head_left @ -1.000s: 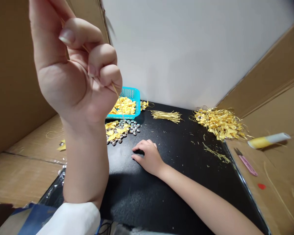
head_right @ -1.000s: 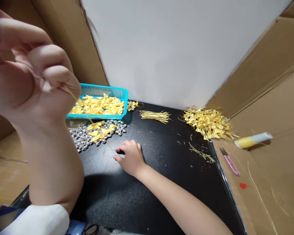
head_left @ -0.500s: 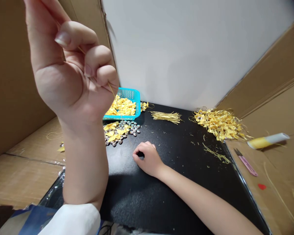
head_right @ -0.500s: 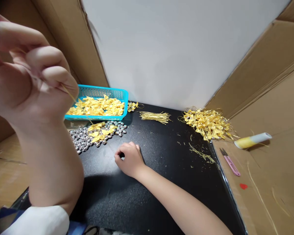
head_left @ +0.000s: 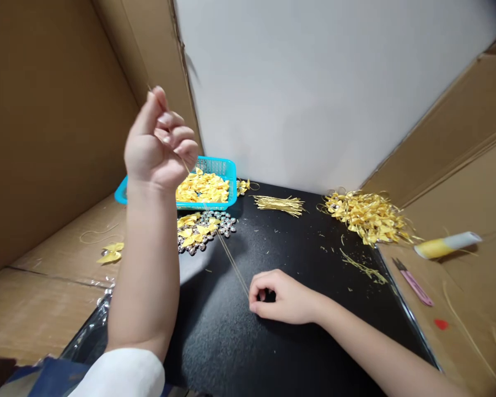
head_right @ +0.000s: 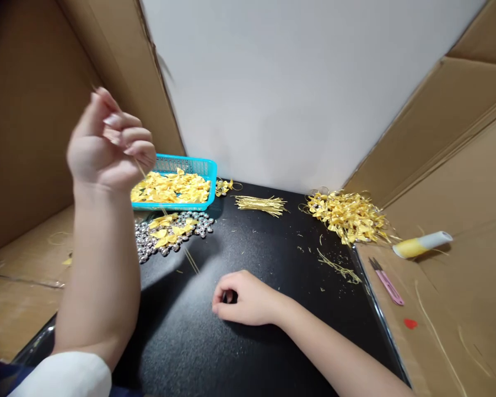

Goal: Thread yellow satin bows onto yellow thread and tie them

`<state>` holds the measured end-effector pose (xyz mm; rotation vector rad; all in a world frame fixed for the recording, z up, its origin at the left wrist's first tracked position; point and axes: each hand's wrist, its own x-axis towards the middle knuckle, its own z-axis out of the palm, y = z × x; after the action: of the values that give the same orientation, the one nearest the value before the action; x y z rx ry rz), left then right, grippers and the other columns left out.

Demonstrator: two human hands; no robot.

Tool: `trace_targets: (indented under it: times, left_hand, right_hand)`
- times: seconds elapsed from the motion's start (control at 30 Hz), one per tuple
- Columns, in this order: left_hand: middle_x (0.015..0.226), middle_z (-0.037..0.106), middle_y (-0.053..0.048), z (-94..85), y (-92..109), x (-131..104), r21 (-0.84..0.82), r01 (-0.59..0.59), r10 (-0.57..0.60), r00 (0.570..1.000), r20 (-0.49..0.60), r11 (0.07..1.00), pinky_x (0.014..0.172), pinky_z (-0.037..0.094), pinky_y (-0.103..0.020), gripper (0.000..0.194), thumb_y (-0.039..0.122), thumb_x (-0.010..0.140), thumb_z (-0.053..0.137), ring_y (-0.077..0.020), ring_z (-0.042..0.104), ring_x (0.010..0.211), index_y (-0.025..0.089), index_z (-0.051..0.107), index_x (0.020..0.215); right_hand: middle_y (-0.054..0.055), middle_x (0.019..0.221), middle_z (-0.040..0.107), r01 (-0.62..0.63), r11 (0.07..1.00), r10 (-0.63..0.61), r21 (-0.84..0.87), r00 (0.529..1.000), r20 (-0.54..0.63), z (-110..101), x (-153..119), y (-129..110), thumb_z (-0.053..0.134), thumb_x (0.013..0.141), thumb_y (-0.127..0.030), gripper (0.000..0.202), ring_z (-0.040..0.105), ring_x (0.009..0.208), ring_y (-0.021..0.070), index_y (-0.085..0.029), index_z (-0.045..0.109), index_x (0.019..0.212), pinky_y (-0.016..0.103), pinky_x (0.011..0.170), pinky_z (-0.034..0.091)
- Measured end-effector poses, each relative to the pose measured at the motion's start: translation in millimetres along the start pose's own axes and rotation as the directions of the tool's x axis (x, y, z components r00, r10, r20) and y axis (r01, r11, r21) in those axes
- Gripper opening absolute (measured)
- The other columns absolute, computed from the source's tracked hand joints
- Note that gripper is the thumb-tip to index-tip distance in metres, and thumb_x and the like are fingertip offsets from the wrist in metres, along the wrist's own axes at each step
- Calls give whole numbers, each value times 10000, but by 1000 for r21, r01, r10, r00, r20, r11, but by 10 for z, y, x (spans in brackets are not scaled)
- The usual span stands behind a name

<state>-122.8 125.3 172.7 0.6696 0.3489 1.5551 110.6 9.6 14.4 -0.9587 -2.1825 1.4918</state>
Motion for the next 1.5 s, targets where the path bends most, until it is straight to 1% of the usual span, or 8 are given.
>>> trace_targets:
  times: [0.3,0.4,0.63,0.83,1.07,1.27,1.4,1.5]
  left_hand:
    - [599,559,31,20,-324,88,139,57,-41,993,-115,989,570,406,-225,169,232,875,605,-84,516,569,207,637,712]
    - [791,657,5,100,-476,27,279,27,-3,996,-87,960,681,444,-239,77,259,796,669,-132,602,784,198,656,751]
    - [1093,677,-20,396,-884,-277,457,62,-108,991,77,887,823,384,-291,190,378,645,771,-243,497,1176,228,725,752]
    - [1145,651,-27,558,-1060,-528,439,150,-235,961,146,886,836,421,-296,195,394,572,828,-258,502,1150,236,770,670]
    - [1162,647,-51,549,-1106,-631,449,181,-286,942,178,875,776,448,-253,214,426,582,829,-256,508,1138,249,797,697]
    - [1170,624,-73,442,-1281,-652,590,-57,-186,921,343,806,910,453,-300,153,365,737,769,-266,469,1239,261,797,846]
    - [1273,603,-64,435,-1580,-883,714,-37,-432,774,463,699,992,405,-345,492,389,762,755,-261,509,1211,316,642,1235]
    - [983,671,-57,423,-1933,-1385,737,109,-713,382,588,667,853,445,-296,466,510,879,579,-198,593,948,249,586,1266]
  right_hand:
    - [2,756,640,-249,953,257,-173,966,29,-400,-357,89,628,743,-179,46,539,692,115,-161,669,735,225,649,428]
    - [37,889,673,-286,915,243,-283,953,-179,-652,-452,13,653,736,-183,137,581,813,165,-171,687,869,295,758,461]
    - [38,971,670,195,960,-275,-200,528,-803,-773,-120,-600,676,798,-315,152,592,900,173,-220,682,916,329,829,458]
    - [22,928,689,654,678,-119,336,548,-828,-518,303,-875,749,737,-413,246,598,872,161,-256,716,924,326,834,475]
    - [-30,741,679,709,430,118,559,569,-814,-448,246,-953,878,541,-370,248,546,684,91,-246,750,713,257,742,468]
    - [6,791,664,725,520,240,453,385,-891,-396,-65,-774,792,615,-325,186,573,753,122,-214,698,732,260,715,473]
    - [40,946,656,614,758,181,222,130,-975,-449,-650,-667,666,725,-371,166,607,908,172,-224,616,783,336,817,502]
    - [52,991,637,385,922,41,30,-20,-999,-487,-1325,-751,494,860,-414,191,600,1013,202,-249,584,824,395,860,498]
